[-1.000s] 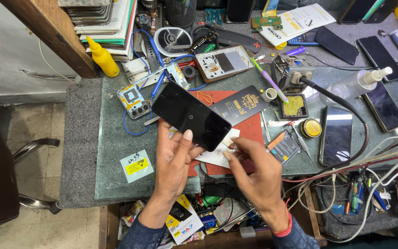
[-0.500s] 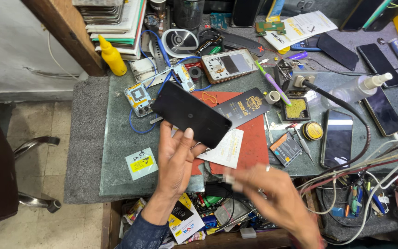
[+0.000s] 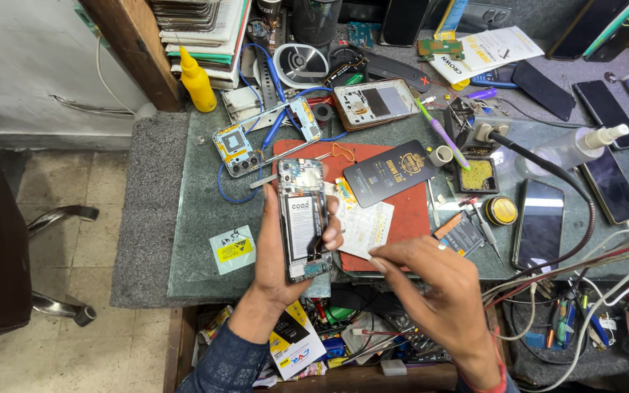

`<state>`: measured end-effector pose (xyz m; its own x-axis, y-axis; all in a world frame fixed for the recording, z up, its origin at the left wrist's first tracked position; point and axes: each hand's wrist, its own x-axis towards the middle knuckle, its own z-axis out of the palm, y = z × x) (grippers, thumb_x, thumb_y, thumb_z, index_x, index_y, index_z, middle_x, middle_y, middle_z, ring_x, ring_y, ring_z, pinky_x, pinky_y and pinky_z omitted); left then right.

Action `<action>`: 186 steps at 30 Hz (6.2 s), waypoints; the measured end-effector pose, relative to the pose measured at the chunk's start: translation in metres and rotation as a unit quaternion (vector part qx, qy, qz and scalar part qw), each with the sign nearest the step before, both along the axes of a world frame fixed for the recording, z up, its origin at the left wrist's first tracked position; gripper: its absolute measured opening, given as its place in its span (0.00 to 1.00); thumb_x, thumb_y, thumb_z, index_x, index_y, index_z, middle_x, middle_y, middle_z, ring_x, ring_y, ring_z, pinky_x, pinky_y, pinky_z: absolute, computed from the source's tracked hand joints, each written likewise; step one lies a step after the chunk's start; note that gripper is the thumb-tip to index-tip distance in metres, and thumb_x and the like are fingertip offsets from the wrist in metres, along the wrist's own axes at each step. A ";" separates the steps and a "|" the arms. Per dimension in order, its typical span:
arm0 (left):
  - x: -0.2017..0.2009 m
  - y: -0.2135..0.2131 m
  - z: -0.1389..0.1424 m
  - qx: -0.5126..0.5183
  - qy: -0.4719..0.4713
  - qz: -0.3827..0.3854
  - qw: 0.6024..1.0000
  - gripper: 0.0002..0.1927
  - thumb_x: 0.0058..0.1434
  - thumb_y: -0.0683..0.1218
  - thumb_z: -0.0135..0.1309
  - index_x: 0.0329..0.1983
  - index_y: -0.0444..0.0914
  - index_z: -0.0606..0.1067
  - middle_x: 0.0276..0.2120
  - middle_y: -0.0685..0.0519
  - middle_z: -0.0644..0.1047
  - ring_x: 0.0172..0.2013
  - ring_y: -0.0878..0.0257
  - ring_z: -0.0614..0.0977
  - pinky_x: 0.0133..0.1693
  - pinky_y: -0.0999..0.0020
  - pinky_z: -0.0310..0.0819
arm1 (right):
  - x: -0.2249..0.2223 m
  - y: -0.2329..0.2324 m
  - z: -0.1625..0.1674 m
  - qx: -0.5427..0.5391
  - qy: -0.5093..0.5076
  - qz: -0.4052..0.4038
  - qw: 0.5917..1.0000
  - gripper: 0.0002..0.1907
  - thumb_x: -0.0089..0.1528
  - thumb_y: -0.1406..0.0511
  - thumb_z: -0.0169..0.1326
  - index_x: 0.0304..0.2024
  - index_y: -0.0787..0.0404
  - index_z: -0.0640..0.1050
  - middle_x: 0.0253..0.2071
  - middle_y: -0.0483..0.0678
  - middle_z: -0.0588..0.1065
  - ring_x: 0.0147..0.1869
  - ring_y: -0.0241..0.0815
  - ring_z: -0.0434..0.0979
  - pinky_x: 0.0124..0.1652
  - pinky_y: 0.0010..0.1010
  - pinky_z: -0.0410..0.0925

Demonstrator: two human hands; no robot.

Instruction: The person connects a charging cable to a disassembled smartphone, then removes the screen and uses a metal tool to scrape adhesive from the phone frame. The person handles the phone, screen, and tools throughout the clip.

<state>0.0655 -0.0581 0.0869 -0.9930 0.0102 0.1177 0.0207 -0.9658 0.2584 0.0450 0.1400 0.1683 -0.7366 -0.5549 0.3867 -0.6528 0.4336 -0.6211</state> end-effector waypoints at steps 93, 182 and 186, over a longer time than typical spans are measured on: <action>-0.001 -0.003 0.013 -0.211 -0.001 0.082 0.974 0.44 0.70 0.70 0.30 0.79 0.40 0.41 0.75 0.45 0.54 0.75 0.43 0.57 0.74 0.44 0.49 | 0.009 -0.038 -0.060 -0.331 -0.432 -0.056 0.837 0.25 0.64 0.73 0.57 0.63 0.68 0.66 0.44 0.52 0.77 0.46 0.38 0.79 0.48 0.28 0.73; 0.022 0.023 0.032 -0.884 0.129 0.296 0.337 0.20 0.65 0.39 0.57 0.55 0.43 0.63 0.57 0.51 0.67 0.67 0.55 0.67 0.73 0.32 0.44 | 0.019 -0.008 -0.016 -0.132 0.013 -0.178 0.975 0.12 0.65 0.76 0.60 0.51 0.65 0.79 0.48 0.52 0.81 0.49 0.41 0.83 0.50 0.28 0.73; 0.021 0.021 0.036 -0.881 0.135 0.292 0.347 0.20 0.67 0.39 0.55 0.57 0.41 0.63 0.60 0.51 0.68 0.70 0.55 0.66 0.73 0.32 0.45 | 0.010 0.001 -0.014 -0.134 -0.044 -0.152 0.978 0.11 0.66 0.75 0.58 0.52 0.66 0.80 0.46 0.52 0.81 0.46 0.38 0.82 0.48 0.25 0.73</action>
<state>0.0867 -0.0369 0.1226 -0.8422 0.1081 0.5282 0.3324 0.8755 0.3507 0.0552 0.1410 0.1547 -0.8885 -0.1924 0.4167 -0.4585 0.4127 -0.7871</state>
